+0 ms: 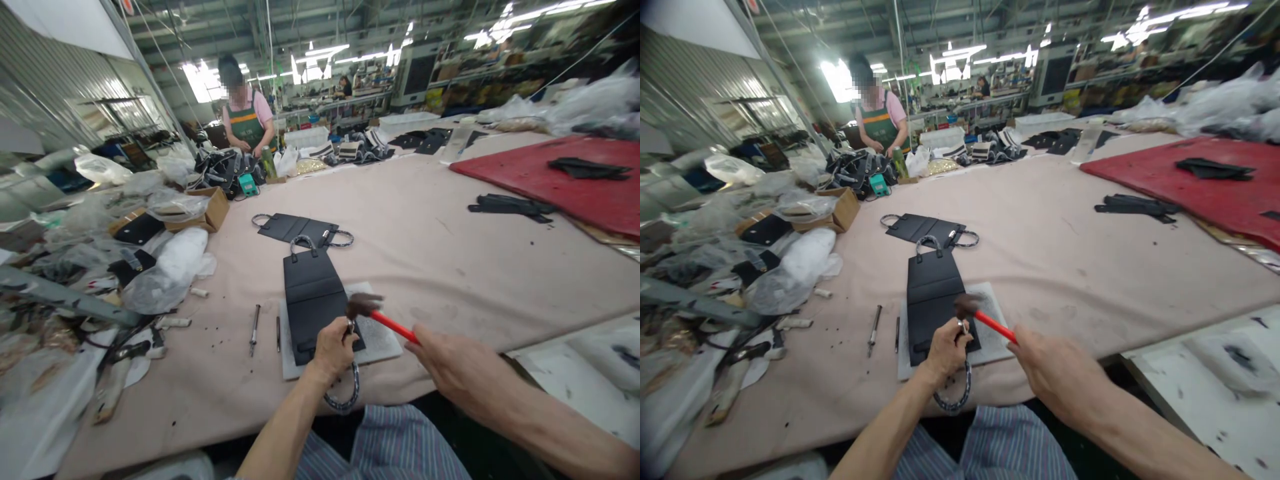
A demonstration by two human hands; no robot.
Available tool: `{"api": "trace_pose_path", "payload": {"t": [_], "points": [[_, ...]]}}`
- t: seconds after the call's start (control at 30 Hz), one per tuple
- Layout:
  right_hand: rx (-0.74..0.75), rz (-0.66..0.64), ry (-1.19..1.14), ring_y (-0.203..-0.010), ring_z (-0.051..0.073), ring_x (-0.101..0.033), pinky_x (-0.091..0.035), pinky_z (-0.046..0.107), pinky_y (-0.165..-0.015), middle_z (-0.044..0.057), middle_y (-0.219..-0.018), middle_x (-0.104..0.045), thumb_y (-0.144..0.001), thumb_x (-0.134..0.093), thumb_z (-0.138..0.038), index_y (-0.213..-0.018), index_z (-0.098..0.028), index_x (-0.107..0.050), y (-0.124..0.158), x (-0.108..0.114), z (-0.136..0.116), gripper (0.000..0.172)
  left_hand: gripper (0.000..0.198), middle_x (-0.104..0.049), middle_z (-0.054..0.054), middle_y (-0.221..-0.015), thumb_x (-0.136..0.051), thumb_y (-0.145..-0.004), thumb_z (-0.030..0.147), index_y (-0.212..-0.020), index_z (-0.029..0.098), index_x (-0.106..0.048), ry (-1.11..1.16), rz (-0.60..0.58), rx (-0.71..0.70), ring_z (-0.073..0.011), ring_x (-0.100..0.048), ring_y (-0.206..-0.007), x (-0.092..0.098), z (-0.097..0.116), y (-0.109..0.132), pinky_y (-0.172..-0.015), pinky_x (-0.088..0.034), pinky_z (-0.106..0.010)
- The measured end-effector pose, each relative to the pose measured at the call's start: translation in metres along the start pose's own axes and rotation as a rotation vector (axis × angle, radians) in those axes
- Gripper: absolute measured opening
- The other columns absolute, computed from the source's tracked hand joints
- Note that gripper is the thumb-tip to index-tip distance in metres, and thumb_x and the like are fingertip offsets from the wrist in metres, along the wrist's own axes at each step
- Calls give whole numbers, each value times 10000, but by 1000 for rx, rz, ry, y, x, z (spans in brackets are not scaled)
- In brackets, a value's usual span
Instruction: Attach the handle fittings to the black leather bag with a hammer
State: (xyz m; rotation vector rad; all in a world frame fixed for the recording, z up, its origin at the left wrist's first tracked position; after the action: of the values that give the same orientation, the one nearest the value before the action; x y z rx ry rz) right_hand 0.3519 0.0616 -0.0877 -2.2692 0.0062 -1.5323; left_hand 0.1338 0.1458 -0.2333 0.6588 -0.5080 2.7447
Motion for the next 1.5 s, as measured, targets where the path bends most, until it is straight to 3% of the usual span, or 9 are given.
{"api": "trace_pose_path", "payload": {"t": [0.1,0.23,0.33,0.43,0.73,0.9,1.2,1.33,1.5], "points": [[53,-79,86,-379,146,-414,-188,340,-448,-24,-508,-497,-1056,-412,-481,-788,-246,-468,-3,0,-6,360,158,-672,-13,-869,-598,-831,57,-871,208,-623,-11,-2,12,-173,-647,-835,-1,-1,1,-796,-493,-265],[-58,210,-9,-428,147,-457,-278,301,-469,-31,-542,-481,-1080,-344,-467,-808,-246,-435,-12,24,-18,362,143,-661,-8,-875,-598,-846,67,-861,208,-614,-7,-19,26,-167,-637,-846,0,2,1,-814,-483,-264],[-50,48,-14,-418,160,-454,-236,325,-466,-8,-538,-507,-1058,-363,-427,-794,-244,-454,-9,8,-14,334,143,-651,-3,-864,-593,-846,68,-867,209,-609,-3,-35,34,-162,-627,-821,-1,2,0,-796,-478,-261],[-186,-212,50,-435,183,-475,-204,339,-487,6,-544,-537,-1023,-417,-470,-801,-243,-501,5,-21,21,329,152,-650,-1,-868,-591,-839,64,-883,209,-608,-1,-31,44,-160,-625,-808,-1,0,0,-784,-477,-260],[-522,-223,67,-602,253,-616,-462,361,-568,108,-698,-646,-986,-321,-412,-785,-196,-608,33,-113,140,412,162,-665,-5,-919,-620,-844,59,-883,215,-606,0,-71,36,-175,-644,-891,2,2,-2,-833,-491,-273],[-203,3,56,-1261,383,-561,-484,539,-994,228,-1419,-553,-964,-477,-383,-1386,-133,-531,15,-145,86,493,163,-664,-12,-933,-626,-847,60,-888,216,-599,-74,-124,37,-182,-643,-873,5,8,-6,-823,-510,-283],[-3,-11,-83,-1406,322,-464,-319,610,-1161,118,-1504,-537,-1015,-444,-292,-1433,-225,-555,2,-200,-3,437,61,-715,-51,-901,-621,-909,231,-890,193,-664,173,-11,192,-197,-691,-850,6,-7,-12,-838,-565,-334],[-22,-37,-78,-1392,324,-479,-335,605,-1158,107,-1503,-541,-992,-493,-292,-1378,-211,-614,1,-196,2,413,276,-755,-79,-940,-651,-935,434,-939,161,-691,610,333,363,-214,-751,-863,38,-18,-23,-819,-600,-350],[-17,-22,-70,-1398,316,-477,-324,592,-1169,95,-1509,-538,-999,-484,-289,-1382,-213,-610,1,-193,0,411,277,-791,-102,-1039,-771,-861,400,-1006,164,-756,499,370,232,-228,-743,-1006,110,-27,-8,-945,-572,-345]]}}
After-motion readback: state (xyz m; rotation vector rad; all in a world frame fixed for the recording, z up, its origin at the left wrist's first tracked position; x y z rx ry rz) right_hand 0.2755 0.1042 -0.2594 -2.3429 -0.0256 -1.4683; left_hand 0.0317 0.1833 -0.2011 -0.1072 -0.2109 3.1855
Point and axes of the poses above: each hand's wrist, its own y-axis away from the middle knuckle, its own x-axis out of the back of the hand, z = x × y, the point moved 4 cm from there along -y, towards the middle knuckle
